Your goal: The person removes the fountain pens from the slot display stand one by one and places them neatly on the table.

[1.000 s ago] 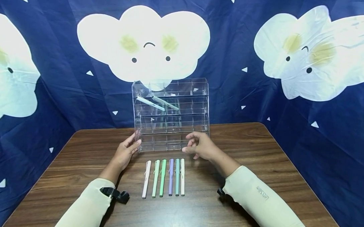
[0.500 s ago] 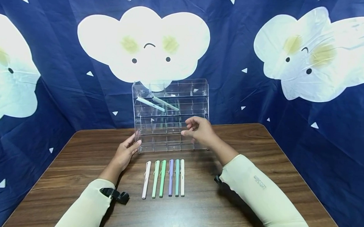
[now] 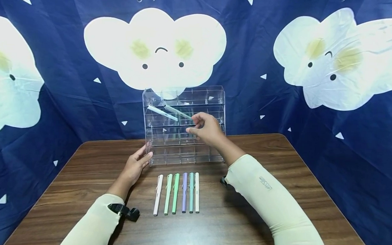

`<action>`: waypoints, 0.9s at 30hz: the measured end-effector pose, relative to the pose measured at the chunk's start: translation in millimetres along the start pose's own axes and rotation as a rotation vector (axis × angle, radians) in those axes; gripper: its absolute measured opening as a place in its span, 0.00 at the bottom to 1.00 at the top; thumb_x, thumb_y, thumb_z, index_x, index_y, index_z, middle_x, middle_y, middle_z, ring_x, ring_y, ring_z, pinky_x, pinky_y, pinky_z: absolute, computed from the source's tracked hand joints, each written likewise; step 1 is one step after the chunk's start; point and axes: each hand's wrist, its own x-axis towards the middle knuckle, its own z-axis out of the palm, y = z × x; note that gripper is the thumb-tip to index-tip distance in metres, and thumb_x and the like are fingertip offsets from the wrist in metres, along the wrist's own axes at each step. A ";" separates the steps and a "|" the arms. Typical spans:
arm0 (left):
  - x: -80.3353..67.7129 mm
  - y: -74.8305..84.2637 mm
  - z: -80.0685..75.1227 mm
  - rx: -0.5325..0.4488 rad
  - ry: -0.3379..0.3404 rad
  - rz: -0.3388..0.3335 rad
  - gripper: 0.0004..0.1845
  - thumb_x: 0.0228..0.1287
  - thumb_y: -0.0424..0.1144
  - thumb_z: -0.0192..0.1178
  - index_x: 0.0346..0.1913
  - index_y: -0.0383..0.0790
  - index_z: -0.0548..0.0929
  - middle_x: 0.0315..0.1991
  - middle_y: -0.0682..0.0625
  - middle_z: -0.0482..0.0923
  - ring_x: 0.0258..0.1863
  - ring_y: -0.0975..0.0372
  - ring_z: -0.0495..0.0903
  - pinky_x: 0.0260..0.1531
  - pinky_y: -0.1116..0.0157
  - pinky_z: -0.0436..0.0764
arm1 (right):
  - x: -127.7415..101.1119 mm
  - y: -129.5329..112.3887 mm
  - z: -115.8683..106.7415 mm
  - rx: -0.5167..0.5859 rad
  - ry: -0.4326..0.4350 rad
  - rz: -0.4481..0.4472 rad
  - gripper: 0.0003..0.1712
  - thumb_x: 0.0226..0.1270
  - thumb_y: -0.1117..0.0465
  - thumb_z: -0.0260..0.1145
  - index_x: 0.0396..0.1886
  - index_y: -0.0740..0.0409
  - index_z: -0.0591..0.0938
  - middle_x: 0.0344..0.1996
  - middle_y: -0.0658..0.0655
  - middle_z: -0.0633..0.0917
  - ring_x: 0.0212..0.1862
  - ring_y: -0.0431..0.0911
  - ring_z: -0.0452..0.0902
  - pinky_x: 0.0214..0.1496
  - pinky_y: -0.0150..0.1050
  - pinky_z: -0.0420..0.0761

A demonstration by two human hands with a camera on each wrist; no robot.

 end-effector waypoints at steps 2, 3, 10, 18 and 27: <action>0.3 -0.9 0.0 0.000 0.002 0.000 0.36 0.82 0.37 0.63 0.87 0.48 0.63 0.84 0.37 0.65 0.80 0.49 0.68 0.53 0.81 0.80 | 5.2 -2.6 1.0 -0.024 0.009 0.000 0.24 0.70 0.64 0.79 0.62 0.64 0.83 0.56 0.68 0.83 0.54 0.53 0.82 0.42 0.48 0.94; 0.6 -1.0 0.1 -0.001 0.001 -0.002 0.36 0.82 0.36 0.63 0.87 0.47 0.63 0.84 0.37 0.65 0.80 0.49 0.68 0.53 0.81 0.80 | 7.8 -3.9 1.4 -0.036 0.015 -0.003 0.24 0.70 0.63 0.79 0.63 0.63 0.83 0.58 0.69 0.84 0.55 0.54 0.81 0.43 0.49 0.94; 1.3 -0.8 -0.3 -0.014 -0.002 -0.012 0.36 0.82 0.36 0.62 0.87 0.47 0.63 0.84 0.35 0.65 0.80 0.49 0.67 0.53 0.83 0.79 | 29.5 -7.8 6.2 -0.126 0.061 -0.052 0.24 0.71 0.61 0.80 0.63 0.59 0.84 0.60 0.66 0.83 0.60 0.55 0.81 0.46 0.46 0.93; 1.7 1.4 -1.7 -0.015 -0.011 -0.005 0.37 0.82 0.36 0.62 0.87 0.46 0.62 0.85 0.35 0.63 0.82 0.48 0.65 0.52 0.85 0.78 | 46.8 -11.7 16.3 -0.148 0.087 -0.117 0.23 0.72 0.60 0.79 0.62 0.59 0.85 0.61 0.63 0.83 0.61 0.54 0.79 0.54 0.49 0.89; 0.9 0.5 -1.5 0.005 0.000 -0.003 0.36 0.83 0.36 0.62 0.87 0.47 0.62 0.84 0.34 0.65 0.80 0.49 0.67 0.52 0.84 0.78 | 58.7 -9.1 25.1 -0.144 0.040 -0.065 0.27 0.74 0.59 0.77 0.69 0.60 0.82 0.65 0.63 0.82 0.62 0.55 0.82 0.48 0.47 0.92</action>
